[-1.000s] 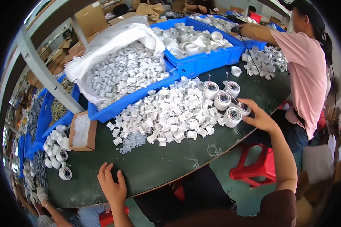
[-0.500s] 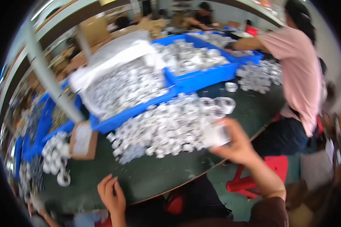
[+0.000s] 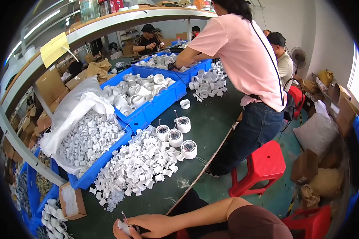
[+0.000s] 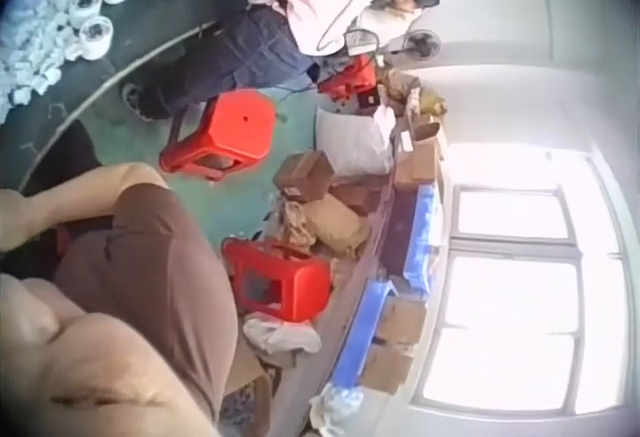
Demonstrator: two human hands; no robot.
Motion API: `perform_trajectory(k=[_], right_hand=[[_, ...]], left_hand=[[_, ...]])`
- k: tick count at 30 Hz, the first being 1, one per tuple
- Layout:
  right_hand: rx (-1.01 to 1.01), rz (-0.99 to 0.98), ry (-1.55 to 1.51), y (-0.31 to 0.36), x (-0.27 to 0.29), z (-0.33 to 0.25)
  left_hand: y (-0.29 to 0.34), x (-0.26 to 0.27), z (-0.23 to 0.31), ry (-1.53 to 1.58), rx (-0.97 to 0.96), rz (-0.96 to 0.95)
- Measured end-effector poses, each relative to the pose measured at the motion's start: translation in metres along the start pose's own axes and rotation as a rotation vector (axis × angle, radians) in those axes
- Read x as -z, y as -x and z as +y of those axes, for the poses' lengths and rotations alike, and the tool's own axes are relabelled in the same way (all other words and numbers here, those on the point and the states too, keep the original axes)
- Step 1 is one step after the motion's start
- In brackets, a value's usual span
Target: The person picks up a white plastic housing and a small wire connector, then threads the wire through the housing and presses the connector into place. They then pick up a white zip tie, thread it through the housing, and pull it tight before setting the unit down.
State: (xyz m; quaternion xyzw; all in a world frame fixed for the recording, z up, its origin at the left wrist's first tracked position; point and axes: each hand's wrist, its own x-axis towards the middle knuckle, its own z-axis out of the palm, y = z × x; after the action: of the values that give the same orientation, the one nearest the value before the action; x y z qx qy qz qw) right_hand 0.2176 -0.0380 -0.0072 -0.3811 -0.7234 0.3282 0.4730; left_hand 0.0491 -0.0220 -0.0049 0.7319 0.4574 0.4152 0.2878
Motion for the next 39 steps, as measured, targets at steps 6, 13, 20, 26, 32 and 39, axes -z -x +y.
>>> perform_trajectory(k=[6, 13, 20, 26, 32, 39], right_hand=[[-0.139, 0.01, -0.342, -0.021, 0.027, -0.014], [-0.354, -0.013, -0.573, -0.018, 0.032, -0.025], [-0.157, 0.108, -0.219, -0.016, 0.035, -0.036], [-0.24, 0.213, -0.235, -0.024, 0.015, -0.03], [-0.408, 0.22, -0.443, -0.025, 0.01, -0.038], [-0.69, 0.152, -0.783, -0.024, 0.027, -0.048]], left_hand=[[0.003, 0.018, 0.02, -0.191, -0.156, 0.093], [-0.005, 0.002, 0.044, -0.174, -0.166, 0.086], [-0.01, 0.002, 0.047, -0.171, -0.113, 0.158], [-0.017, 0.002, 0.045, -0.041, -0.001, 0.207], [-0.013, 0.0, 0.045, -0.066, -0.069, 0.227], [-0.011, 0.006, 0.049, -0.057, -0.097, 0.134]])
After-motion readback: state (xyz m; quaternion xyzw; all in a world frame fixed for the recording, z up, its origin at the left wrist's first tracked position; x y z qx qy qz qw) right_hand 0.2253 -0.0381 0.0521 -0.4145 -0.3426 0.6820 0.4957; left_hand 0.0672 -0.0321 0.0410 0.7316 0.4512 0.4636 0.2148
